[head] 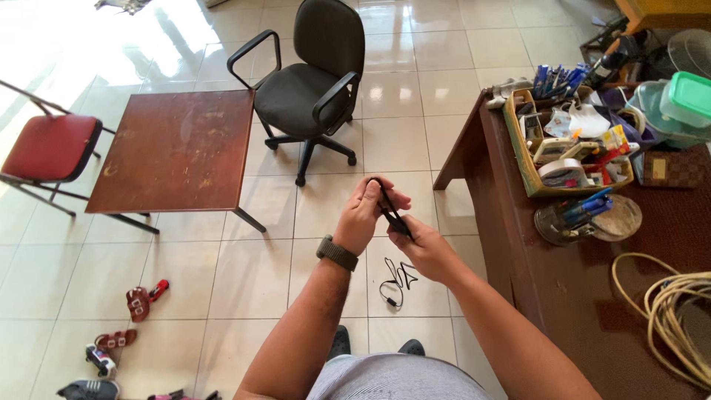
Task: The person organizes cables by first coiling a black power cord and placing it into a cardboard box. Then, they pick up a long beige extension cord, coil it into a circular bundle, and place it into the same box.
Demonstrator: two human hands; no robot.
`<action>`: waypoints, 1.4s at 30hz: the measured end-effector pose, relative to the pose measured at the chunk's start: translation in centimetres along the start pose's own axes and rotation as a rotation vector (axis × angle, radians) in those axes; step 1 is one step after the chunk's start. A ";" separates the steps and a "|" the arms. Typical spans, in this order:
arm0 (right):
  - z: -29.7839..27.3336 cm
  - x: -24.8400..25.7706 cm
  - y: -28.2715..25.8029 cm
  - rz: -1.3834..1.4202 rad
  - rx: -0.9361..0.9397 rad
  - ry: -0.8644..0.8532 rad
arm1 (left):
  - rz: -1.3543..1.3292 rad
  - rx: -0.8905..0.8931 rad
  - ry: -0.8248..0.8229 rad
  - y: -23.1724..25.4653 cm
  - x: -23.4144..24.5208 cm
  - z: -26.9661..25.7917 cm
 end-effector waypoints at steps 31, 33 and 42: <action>3.5 5.0 2.8 0.431 -0.028 0.229 | 0.535 -0.012 -0.043 -6.6 -0.3 2.6; 4.0 5.0 2.7 0.541 -0.011 0.234 | 0.431 0.058 -0.091 -6.8 -0.1 3.2; 4.6 5.9 -0.2 0.488 -0.033 0.167 | 0.613 -0.002 -0.381 -2.5 -0.7 4.0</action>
Point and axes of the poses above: each hand's wrist, its own z-axis towards the middle knuckle, its own x-axis out of the back of the hand, y = z × x, the point moved 1 cm from there along z, towards the middle knuckle, and after that the axes turned 2 degrees about -y, right-handed, at the moved point
